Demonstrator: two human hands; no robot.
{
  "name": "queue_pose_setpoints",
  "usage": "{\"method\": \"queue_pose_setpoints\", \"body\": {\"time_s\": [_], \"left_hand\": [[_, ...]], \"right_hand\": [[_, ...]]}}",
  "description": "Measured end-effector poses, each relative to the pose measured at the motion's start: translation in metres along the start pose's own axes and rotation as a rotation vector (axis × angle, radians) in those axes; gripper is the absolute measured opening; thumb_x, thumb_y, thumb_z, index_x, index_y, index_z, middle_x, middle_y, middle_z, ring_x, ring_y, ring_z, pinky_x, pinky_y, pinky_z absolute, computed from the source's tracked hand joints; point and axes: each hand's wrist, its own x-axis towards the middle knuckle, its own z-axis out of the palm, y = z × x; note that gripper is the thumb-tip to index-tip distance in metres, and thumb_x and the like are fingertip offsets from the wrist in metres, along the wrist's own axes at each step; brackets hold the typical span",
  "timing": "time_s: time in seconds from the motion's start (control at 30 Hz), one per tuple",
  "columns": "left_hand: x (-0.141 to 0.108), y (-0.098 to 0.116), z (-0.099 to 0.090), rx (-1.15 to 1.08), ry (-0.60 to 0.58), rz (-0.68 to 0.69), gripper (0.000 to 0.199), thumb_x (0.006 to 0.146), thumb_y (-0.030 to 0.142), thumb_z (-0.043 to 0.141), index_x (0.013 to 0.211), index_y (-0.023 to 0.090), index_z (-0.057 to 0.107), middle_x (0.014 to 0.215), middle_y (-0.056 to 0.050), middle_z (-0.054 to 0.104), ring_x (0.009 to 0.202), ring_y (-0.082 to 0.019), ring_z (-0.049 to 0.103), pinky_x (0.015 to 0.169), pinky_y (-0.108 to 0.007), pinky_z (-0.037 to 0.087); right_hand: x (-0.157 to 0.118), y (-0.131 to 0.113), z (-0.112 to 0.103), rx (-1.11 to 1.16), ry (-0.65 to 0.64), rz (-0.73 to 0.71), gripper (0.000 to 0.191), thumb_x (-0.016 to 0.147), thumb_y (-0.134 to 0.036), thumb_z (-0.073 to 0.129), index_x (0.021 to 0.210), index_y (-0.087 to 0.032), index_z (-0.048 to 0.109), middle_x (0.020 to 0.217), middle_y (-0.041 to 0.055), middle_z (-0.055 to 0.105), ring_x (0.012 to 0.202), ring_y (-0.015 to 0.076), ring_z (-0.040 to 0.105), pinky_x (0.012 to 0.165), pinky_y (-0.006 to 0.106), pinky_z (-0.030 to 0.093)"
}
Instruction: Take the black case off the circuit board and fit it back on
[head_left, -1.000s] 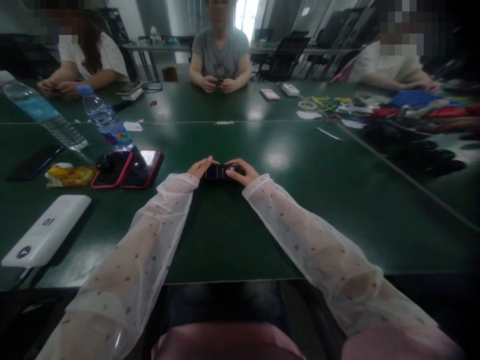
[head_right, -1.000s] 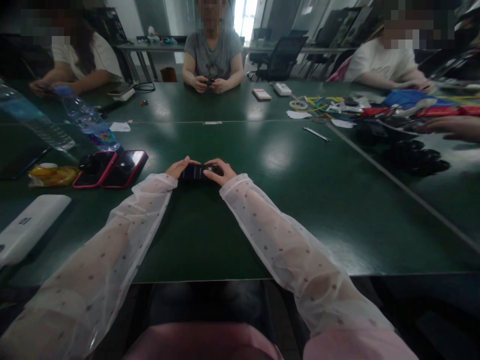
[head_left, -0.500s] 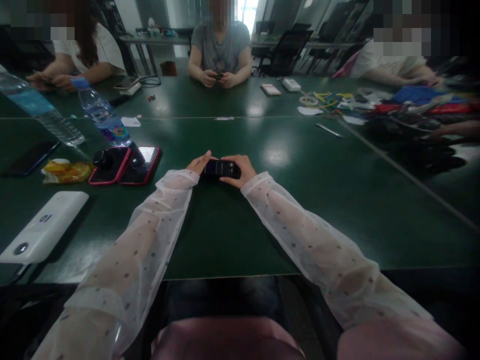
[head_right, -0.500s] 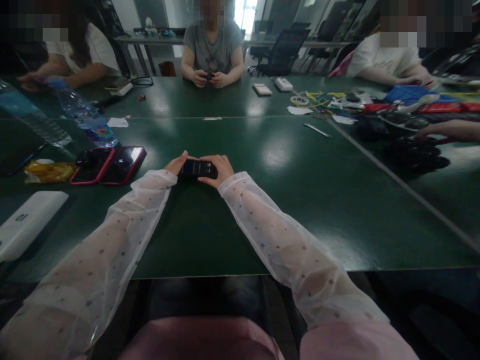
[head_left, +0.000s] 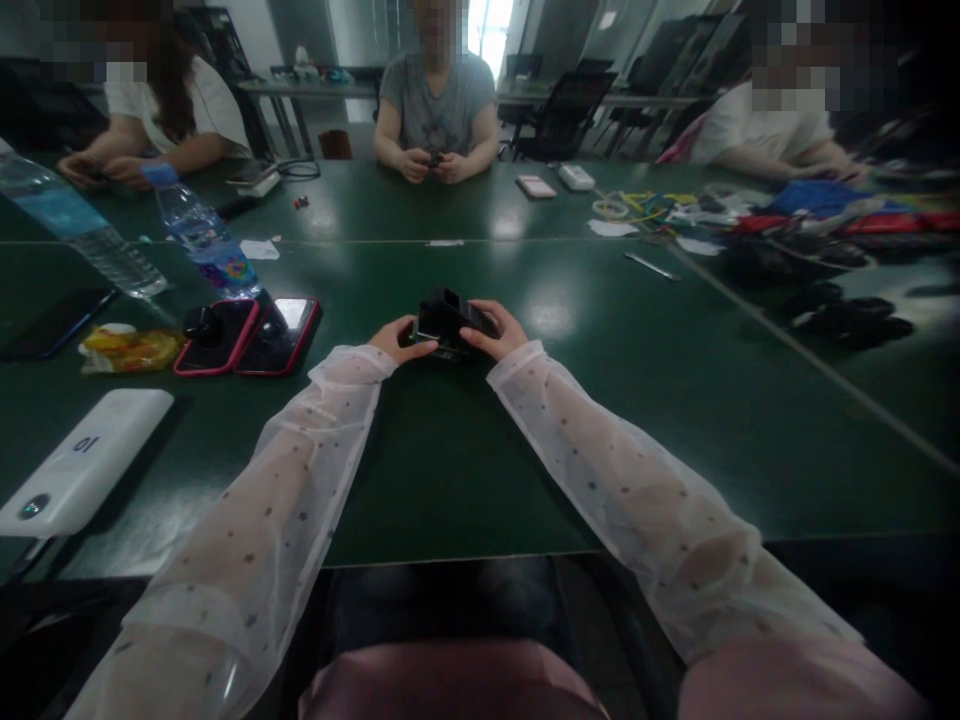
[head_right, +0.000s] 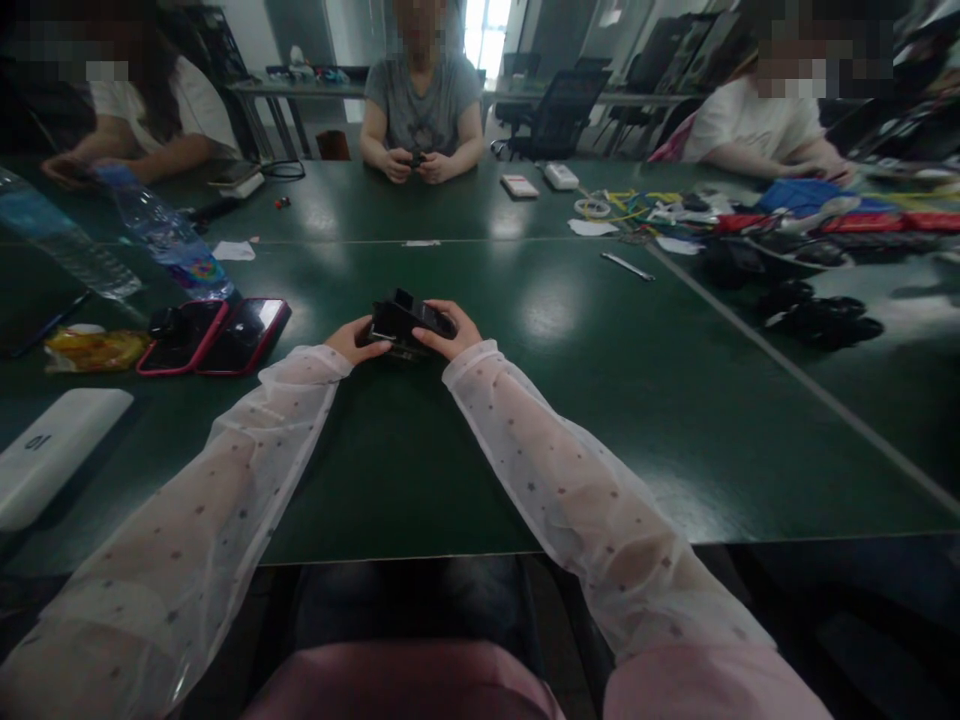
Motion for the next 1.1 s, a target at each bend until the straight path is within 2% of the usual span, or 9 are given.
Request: {"method": "queue_pose_setpoints", "body": {"time_s": [0.07, 0.13, 0.33, 0.5, 0.63, 0.73, 0.93, 1.1], "left_hand": [[0.001, -0.001, -0.001, 0.05, -0.014, -0.002, 0.077, 0.058, 0.055, 0.081, 0.117, 0.012, 0.058, 0.115, -0.015, 0.067, 0.11, -0.031, 0.062, 0.1, -0.048, 0.043], [0.001, -0.003, -0.002, 0.101, -0.011, -0.001, 0.074, 0.057, 0.048, 0.084, 0.117, 0.013, 0.058, 0.116, -0.015, 0.067, 0.111, -0.03, 0.062, 0.101, -0.049, 0.043], [0.002, -0.006, -0.002, 0.093, -0.024, 0.03, 0.069, 0.063, 0.044, 0.082, 0.121, 0.014, 0.058, 0.121, -0.015, 0.065, 0.114, -0.028, 0.061, 0.103, -0.048, 0.042], [0.002, -0.004, -0.003, 0.222, 0.019, -0.045, 0.073, 0.061, 0.05, 0.082, 0.121, 0.014, 0.059, 0.119, -0.015, 0.064, 0.113, -0.032, 0.06, 0.1, -0.053, 0.042], [0.002, -0.004, -0.005, 0.274, 0.023, -0.084, 0.077, 0.06, 0.054, 0.081, 0.122, 0.013, 0.059, 0.12, -0.017, 0.062, 0.114, -0.033, 0.058, 0.1, -0.054, 0.042], [0.003, -0.006, -0.006, 0.275, 0.015, -0.098, 0.077, 0.06, 0.054, 0.081, 0.121, 0.013, 0.059, 0.12, -0.017, 0.062, 0.113, -0.034, 0.058, 0.099, -0.054, 0.042], [0.003, -0.006, -0.004, 0.142, 0.018, 0.034, 0.063, 0.058, 0.04, 0.085, 0.111, 0.018, 0.058, 0.112, -0.01, 0.065, 0.104, -0.027, 0.063, 0.096, -0.049, 0.045], [0.002, -0.004, -0.003, 0.225, 0.014, 0.026, 0.058, 0.06, 0.043, 0.084, 0.106, 0.017, 0.059, 0.106, -0.009, 0.065, 0.1, -0.027, 0.063, 0.091, -0.046, 0.048]], "right_hand": [[0.004, 0.002, -0.008, 0.02, 0.065, 0.031, 0.078, 0.061, -0.072, 0.072, 0.122, -0.026, 0.051, 0.11, 0.0082, 0.066, 0.107, 0.0281, 0.064, 0.098, 0.047, 0.048], [0.008, 0.005, -0.019, -0.033, 0.138, 0.042, 0.079, 0.063, -0.073, 0.069, 0.124, -0.027, 0.049, 0.11, 0.0083, 0.066, 0.105, 0.0285, 0.064, 0.095, 0.047, 0.049], [0.011, 0.025, -0.043, -0.439, 0.292, -0.098, 0.062, 0.069, -0.056, 0.072, 0.12, -0.027, 0.053, 0.118, 0.0087, 0.063, 0.114, 0.0323, 0.058, 0.099, 0.053, 0.044], [0.012, 0.039, -0.043, -0.54, 0.297, -0.075, 0.054, 0.07, -0.046, 0.073, 0.117, -0.025, 0.056, 0.115, 0.0096, 0.064, 0.111, 0.0325, 0.059, 0.099, 0.056, 0.043], [0.012, 0.037, -0.041, -0.616, 0.235, -0.08, 0.054, 0.071, -0.045, 0.073, 0.118, -0.022, 0.058, 0.118, 0.0128, 0.062, 0.115, 0.0349, 0.056, 0.101, 0.057, 0.041], [0.011, 0.032, -0.041, -0.666, 0.234, -0.07, 0.055, 0.07, -0.046, 0.073, 0.119, -0.025, 0.058, 0.12, 0.0133, 0.06, 0.116, 0.0375, 0.053, 0.101, 0.06, 0.039], [0.01, 0.026, -0.038, -0.721, 0.272, -0.022, 0.06, 0.067, -0.045, 0.075, 0.119, -0.023, 0.057, 0.117, 0.015, 0.057, 0.115, 0.0382, 0.05, 0.098, 0.059, 0.041], [0.01, 0.023, -0.036, -0.758, 0.311, -0.013, 0.057, 0.065, -0.041, 0.075, 0.112, -0.018, 0.055, 0.112, 0.0158, 0.058, 0.11, 0.0364, 0.052, 0.096, 0.056, 0.043]]}}
